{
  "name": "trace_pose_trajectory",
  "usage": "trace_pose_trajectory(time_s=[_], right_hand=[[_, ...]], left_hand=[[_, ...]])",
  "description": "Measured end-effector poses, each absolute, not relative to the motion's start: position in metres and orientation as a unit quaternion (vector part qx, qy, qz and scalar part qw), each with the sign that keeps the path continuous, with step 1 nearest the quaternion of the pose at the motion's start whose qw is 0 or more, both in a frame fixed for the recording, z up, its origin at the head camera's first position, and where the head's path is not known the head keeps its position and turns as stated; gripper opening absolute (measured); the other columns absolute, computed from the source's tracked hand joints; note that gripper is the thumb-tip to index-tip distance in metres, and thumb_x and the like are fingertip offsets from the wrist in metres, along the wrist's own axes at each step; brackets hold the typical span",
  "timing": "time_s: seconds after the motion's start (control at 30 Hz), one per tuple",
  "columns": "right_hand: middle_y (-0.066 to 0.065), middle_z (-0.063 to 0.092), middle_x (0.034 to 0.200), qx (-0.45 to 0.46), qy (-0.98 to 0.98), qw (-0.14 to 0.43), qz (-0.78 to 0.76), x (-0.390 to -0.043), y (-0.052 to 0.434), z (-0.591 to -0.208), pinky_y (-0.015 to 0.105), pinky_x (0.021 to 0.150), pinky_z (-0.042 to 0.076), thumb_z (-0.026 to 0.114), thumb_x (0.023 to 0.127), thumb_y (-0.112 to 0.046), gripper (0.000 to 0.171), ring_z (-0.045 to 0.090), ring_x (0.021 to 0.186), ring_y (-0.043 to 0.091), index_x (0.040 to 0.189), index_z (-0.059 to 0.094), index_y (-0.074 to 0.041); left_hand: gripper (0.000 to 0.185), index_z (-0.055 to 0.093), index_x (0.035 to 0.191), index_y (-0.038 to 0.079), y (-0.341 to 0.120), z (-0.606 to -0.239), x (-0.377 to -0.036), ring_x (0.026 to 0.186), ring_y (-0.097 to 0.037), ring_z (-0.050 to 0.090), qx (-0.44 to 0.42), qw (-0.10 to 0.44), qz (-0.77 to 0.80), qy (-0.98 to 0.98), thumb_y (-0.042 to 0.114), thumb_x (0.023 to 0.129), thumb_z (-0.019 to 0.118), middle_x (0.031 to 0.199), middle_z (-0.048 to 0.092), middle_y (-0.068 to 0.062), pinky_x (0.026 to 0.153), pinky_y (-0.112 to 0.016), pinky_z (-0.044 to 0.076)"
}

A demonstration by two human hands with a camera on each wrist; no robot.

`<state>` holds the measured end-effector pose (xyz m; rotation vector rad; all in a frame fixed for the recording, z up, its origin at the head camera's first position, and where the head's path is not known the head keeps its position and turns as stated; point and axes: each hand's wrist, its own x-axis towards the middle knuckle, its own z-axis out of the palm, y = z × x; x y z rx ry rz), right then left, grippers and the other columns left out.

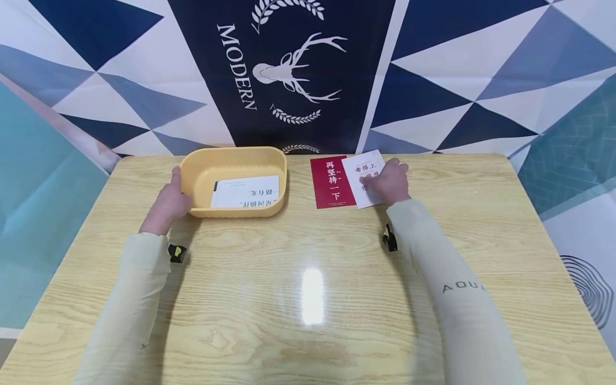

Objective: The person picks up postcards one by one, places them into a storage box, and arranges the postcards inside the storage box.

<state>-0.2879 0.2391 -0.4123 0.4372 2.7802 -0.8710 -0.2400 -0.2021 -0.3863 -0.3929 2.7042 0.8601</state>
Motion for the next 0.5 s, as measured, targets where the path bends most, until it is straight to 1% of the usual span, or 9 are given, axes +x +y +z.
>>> trace_pose_trajectory(time_s=[0.17,0.37,0.5], right_hand=[[0.032,0.034,0.124,0.141,0.935,0.083,-0.316,-0.286,0.24,-0.412,0.049,0.097,0.037,0.06,0.085,-0.031,0.074,0.038,0.107,0.039,0.134,0.025,0.013],[0.033,0.039,0.122,0.119,0.932,0.047,-0.338,-0.282,0.247,-0.408,0.051,0.096,0.035,0.042,0.089,-0.018,0.056,0.041,0.107,0.04,0.133,0.031,0.013],[0.032,0.043,0.119,0.099,0.935,0.031,-0.339,-0.282,0.252,-0.406,0.052,0.094,0.035,0.036,0.089,-0.013,0.051,0.042,0.106,0.04,0.134,0.034,0.013]], left_hand=[[0.083,-0.019,0.147,0.007,-0.203,-0.387,-0.239,0.106,-0.035,0.041,-0.134,0.133,0.302,0.934,-0.003,0.085,0.034,0.138,0.029,-0.036,0.096,-0.046,0.037],[0.082,-0.019,0.147,0.007,-0.202,-0.388,-0.239,0.107,-0.035,0.042,-0.136,0.131,0.303,0.934,-0.003,0.085,0.034,0.138,0.03,-0.036,0.098,-0.046,0.036],[0.083,-0.019,0.147,0.008,-0.202,-0.388,-0.239,0.107,-0.035,0.042,-0.133,0.13,0.303,0.935,-0.003,0.085,0.034,0.137,0.03,-0.036,0.097,-0.046,0.036]])
